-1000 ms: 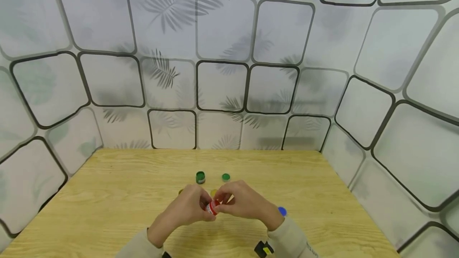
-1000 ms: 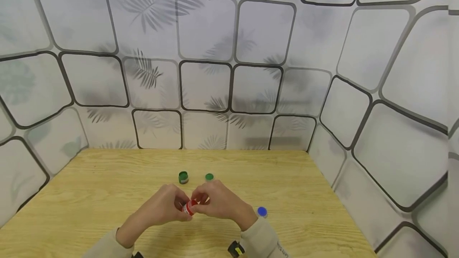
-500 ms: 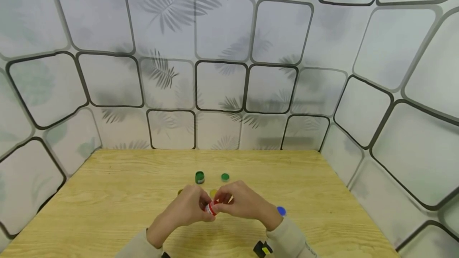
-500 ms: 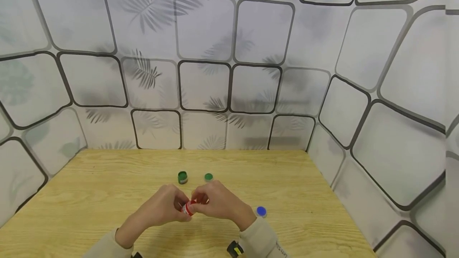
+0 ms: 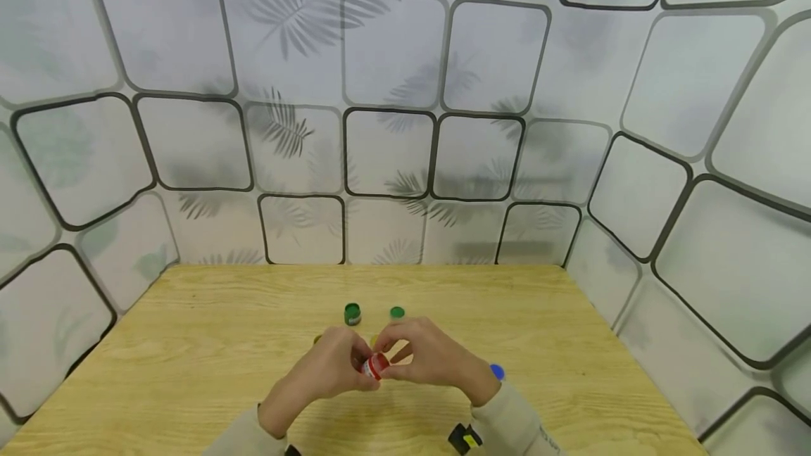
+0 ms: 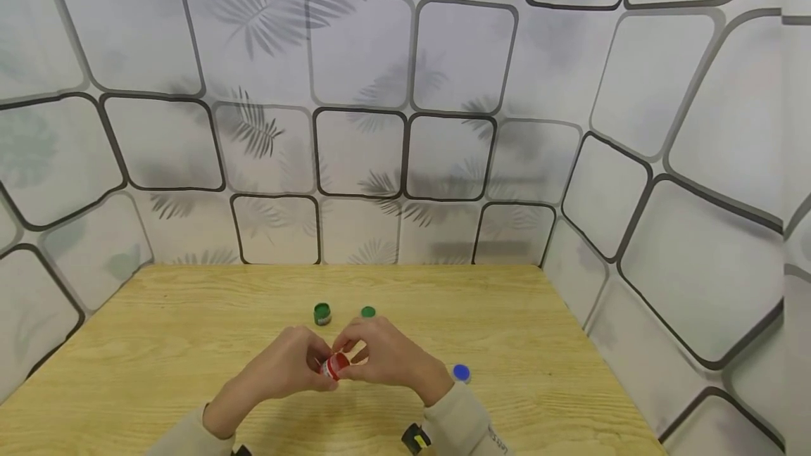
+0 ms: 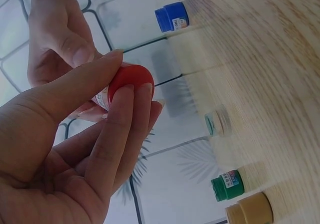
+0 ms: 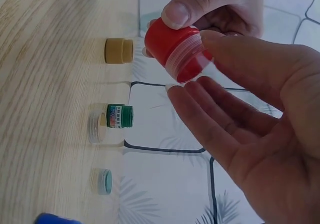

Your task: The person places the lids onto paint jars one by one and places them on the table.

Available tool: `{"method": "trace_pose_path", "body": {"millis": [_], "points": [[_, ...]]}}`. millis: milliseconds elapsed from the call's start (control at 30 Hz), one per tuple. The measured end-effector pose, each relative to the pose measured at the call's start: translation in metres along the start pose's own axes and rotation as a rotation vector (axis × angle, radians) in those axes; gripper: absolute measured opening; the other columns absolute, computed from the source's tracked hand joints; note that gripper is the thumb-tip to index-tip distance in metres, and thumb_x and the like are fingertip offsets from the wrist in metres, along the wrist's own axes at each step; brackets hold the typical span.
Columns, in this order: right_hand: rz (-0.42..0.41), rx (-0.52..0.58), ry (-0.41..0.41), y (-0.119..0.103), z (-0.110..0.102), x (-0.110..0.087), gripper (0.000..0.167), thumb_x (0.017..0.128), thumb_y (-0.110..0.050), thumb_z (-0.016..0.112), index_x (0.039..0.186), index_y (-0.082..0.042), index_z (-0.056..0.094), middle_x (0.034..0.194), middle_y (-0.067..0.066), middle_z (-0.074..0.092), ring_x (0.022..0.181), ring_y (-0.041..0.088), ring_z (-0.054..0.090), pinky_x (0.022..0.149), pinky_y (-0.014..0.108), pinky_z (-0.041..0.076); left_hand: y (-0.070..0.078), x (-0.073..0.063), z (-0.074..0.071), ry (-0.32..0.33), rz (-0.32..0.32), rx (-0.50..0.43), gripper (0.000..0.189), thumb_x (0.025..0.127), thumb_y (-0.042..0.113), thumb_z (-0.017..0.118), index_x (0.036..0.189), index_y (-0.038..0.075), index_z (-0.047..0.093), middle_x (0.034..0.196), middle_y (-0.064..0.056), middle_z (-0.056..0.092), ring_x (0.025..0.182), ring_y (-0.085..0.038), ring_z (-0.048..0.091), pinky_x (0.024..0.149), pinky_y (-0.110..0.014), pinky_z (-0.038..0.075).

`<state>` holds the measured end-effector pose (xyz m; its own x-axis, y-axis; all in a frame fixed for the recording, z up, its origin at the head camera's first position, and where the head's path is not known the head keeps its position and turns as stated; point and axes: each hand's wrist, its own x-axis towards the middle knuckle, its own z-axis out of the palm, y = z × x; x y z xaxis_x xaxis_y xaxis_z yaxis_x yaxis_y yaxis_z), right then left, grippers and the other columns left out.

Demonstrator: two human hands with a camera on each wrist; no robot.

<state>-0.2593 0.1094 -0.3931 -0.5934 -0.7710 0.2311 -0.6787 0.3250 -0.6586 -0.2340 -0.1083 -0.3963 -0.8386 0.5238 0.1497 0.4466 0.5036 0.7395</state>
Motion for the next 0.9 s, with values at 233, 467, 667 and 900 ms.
{"method": "trace_pose_path", "body": {"millis": [233, 467, 667, 900], "points": [[-0.042, 0.009, -0.016, 0.0018, -0.0004, 0.0011, 0.02, 0.089, -0.001, 0.079, 0.105, -0.01, 0.07, 0.109, 0.006, 0.068, 0.104, 0.01, 0.068, 0.085, 0.024, 0.061, 0.0005, 0.0, -0.002, 0.008, 0.008, 0.008, 0.015, 0.074, 0.005, 0.091, 0.084, 0.004, 0.08, 0.075, -0.005, 0.077, 0.063, -0.003, 0.068, 0.055, -0.018, 0.054], [-0.05, 0.006, -0.013, 0.002, 0.0008, 0.0004, 0.019, 0.09, -0.002, 0.078, 0.106, -0.008, 0.071, 0.107, 0.008, 0.07, 0.102, 0.012, 0.069, 0.082, 0.018, 0.06, 0.0002, -0.0002, -0.0017, 0.003, 0.011, 0.011, 0.015, 0.074, 0.005, 0.091, 0.083, 0.005, 0.08, 0.074, -0.003, 0.077, 0.063, -0.002, 0.068, 0.055, -0.017, 0.054], [-0.061, -0.021, 0.003, 0.0024, 0.0024, 0.0005, 0.019, 0.09, -0.004, 0.078, 0.108, -0.006, 0.071, 0.105, 0.008, 0.072, 0.099, 0.016, 0.072, 0.081, 0.018, 0.06, 0.0009, -0.0003, -0.0015, 0.001, 0.006, 0.005, 0.015, 0.074, 0.005, 0.091, 0.084, 0.005, 0.08, 0.074, -0.003, 0.077, 0.063, -0.003, 0.067, 0.054, -0.018, 0.054], [-0.035, -0.005, 0.002, 0.0024, 0.0024, 0.001, 0.017, 0.091, -0.004, 0.077, 0.107, -0.005, 0.072, 0.105, 0.009, 0.074, 0.096, 0.013, 0.073, 0.077, 0.016, 0.059, 0.001, -0.0004, -0.0011, 0.004, 0.014, 0.006, 0.014, 0.073, 0.005, 0.091, 0.082, 0.006, 0.08, 0.072, -0.002, 0.076, 0.062, -0.001, 0.066, 0.054, -0.017, 0.053]]}}
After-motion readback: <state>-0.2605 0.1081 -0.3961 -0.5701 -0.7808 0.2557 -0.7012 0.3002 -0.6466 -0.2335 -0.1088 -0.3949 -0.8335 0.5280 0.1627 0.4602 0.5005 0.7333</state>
